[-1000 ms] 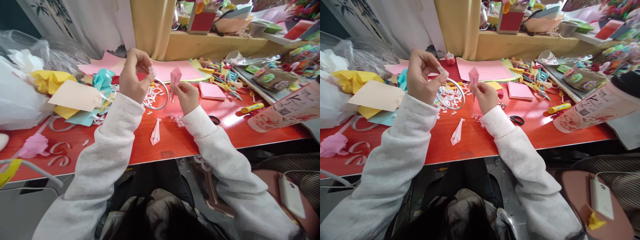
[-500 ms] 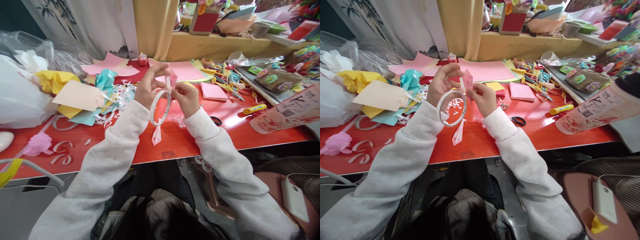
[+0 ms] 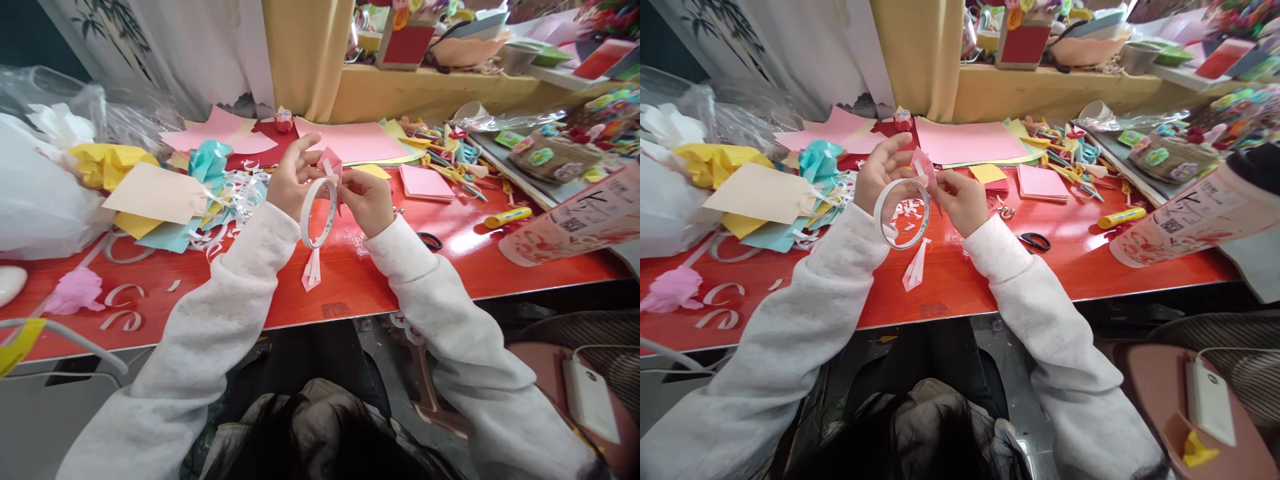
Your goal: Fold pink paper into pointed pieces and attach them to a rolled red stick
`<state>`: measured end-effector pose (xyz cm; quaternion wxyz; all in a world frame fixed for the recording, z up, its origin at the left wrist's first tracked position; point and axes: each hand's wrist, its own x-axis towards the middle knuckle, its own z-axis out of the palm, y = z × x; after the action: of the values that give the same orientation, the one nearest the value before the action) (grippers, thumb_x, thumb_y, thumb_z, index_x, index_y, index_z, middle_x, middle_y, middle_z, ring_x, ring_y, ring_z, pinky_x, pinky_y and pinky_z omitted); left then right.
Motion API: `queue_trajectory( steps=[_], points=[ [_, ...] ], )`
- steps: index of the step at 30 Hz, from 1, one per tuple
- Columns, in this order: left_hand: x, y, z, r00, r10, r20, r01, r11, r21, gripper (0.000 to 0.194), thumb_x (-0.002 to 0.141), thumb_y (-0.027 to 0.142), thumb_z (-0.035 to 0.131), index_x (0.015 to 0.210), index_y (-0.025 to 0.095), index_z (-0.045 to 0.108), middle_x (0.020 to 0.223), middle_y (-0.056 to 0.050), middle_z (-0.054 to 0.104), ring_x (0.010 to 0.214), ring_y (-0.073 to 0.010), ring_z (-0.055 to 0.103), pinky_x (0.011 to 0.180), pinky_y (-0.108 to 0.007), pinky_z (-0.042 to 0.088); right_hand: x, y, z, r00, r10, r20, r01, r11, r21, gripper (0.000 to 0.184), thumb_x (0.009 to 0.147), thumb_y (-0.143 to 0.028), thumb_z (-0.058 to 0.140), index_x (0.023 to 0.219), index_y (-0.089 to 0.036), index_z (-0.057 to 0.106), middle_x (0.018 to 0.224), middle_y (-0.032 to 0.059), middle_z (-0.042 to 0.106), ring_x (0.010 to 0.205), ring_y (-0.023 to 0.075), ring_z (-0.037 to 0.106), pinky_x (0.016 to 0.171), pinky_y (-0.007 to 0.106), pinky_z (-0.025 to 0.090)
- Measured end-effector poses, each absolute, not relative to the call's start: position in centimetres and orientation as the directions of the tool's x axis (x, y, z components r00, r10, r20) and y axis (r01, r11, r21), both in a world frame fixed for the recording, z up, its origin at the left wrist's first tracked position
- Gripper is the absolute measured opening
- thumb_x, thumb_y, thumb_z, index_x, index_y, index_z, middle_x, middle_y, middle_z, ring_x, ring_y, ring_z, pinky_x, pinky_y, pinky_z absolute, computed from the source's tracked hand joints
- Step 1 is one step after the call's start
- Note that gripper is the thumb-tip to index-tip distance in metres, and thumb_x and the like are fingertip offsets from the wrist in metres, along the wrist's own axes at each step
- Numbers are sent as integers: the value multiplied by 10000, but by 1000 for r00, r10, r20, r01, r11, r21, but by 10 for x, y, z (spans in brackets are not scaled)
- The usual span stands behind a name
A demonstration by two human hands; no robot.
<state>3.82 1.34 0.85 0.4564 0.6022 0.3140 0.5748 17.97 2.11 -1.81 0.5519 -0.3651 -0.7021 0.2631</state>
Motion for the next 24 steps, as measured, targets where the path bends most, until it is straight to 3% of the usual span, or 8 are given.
queue_trajectory(
  steps=[3, 7, 11, 15, 17, 24],
  points=[
    [38, 12, 8, 153, 903, 402, -151, -381, 912, 479, 624, 202, 703, 1035, 259, 463, 926, -2, 584, 679, -96, 579, 593, -241, 526, 180, 21, -19, -120, 795, 595, 243, 604, -759, 290, 722, -461, 591, 721, -171, 605, 618, -28, 563, 587, 77, 522, 612, 255, 449],
    [37, 13, 11, 151, 909, 390, -135, -372, 919, 478, 639, 207, 697, 1059, 208, 467, 926, -13, 593, 674, -89, 589, 567, -213, 509, 182, 22, -16, -171, 806, 567, 178, 592, -786, 290, 710, -453, 608, 710, -164, 598, 622, -31, 568, 579, 73, 530, 595, 247, 453],
    [35, 11, 16, 166, 949, 268, -139, -247, 959, 384, 713, 313, 639, 1048, 182, 503, 953, -26, 590, 602, -82, 584, 462, -201, 477, 184, 22, -11, -205, 829, 521, 149, 552, -820, 306, 702, -454, 620, 654, -156, 572, 583, -34, 552, 547, 66, 515, 537, 226, 434],
    [36, 8, 18, 148, 961, 236, 45, -244, 969, 180, 670, 289, 678, 753, 151, 597, 693, 9, 562, 466, -51, 488, 381, -183, 422, 183, 19, -8, -238, 858, 455, 137, 493, -859, 309, 703, -459, 623, 672, -157, 571, 572, -21, 550, 511, 70, 499, 491, 229, 418],
    [36, 8, 17, 130, 958, 255, 140, -272, 952, 176, 662, 294, 686, 644, 148, 589, 578, 20, 518, 436, -50, 450, 363, -182, 387, 182, 17, -8, -266, 866, 423, 133, 468, -874, 303, 701, -453, 628, 674, -157, 570, 565, -19, 546, 501, 71, 496, 483, 231, 420],
    [27, 11, 17, 171, 950, 263, 139, -288, 948, 148, 649, 302, 700, 606, 184, 621, 484, 36, 507, 412, -44, 401, 360, -185, 311, 186, 13, 0, -412, 862, 294, 35, 338, -941, 293, 697, -427, 640, 723, -137, 612, 640, 11, 611, 632, 104, 599, 621, 269, 518]
  ],
)
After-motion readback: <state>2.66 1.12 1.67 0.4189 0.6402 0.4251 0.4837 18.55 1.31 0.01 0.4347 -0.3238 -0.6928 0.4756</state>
